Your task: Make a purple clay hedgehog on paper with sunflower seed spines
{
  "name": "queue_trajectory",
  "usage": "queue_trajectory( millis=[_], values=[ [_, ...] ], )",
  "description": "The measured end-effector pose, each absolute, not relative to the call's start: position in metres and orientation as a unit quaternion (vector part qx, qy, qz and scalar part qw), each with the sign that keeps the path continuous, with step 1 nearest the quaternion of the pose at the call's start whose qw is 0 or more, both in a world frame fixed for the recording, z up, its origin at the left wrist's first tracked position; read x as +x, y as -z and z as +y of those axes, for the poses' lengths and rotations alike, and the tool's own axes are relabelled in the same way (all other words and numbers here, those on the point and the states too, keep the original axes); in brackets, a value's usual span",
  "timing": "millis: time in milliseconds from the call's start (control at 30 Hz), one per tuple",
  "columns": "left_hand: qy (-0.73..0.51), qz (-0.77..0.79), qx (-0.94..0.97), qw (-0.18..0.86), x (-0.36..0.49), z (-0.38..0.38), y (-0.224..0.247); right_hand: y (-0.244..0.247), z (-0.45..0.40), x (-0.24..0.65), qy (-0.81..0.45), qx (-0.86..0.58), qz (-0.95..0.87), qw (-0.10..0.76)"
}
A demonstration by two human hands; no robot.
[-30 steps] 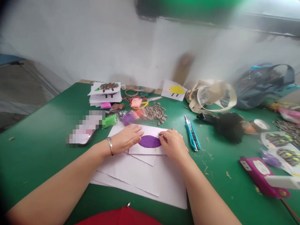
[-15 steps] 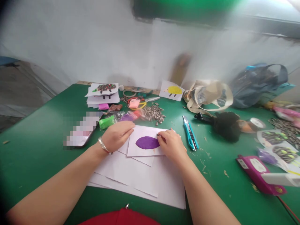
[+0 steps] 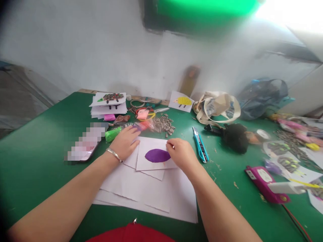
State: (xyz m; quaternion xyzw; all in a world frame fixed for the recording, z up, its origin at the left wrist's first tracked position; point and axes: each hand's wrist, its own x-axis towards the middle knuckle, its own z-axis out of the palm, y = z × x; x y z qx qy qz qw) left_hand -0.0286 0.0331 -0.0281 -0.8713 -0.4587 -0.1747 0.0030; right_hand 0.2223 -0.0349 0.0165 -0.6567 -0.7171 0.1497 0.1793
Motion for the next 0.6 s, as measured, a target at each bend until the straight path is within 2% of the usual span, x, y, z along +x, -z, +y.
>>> queue_trajectory(
  millis=[67,167,400,600],
  values=[
    [0.169,-0.457,-0.873,-0.005,-0.028,0.034,0.027,-0.032,-0.017,0.208,-0.106,-0.639,-0.750,0.134],
    [0.160,-0.456,-0.875,-0.017,-0.028,0.034,0.023,-0.040,0.017,0.181,-0.032,-0.614,-0.774,0.155],
    [0.159,-0.460,-0.873,-0.036,-0.028,0.031,0.019,-0.010,0.061,0.143,0.056,-0.598,-0.797,0.064],
    [0.206,-0.484,-0.849,-0.053,-0.026,0.028,0.021,-0.017,0.058,0.161,0.083,-0.623,-0.773,0.087]
  ],
)
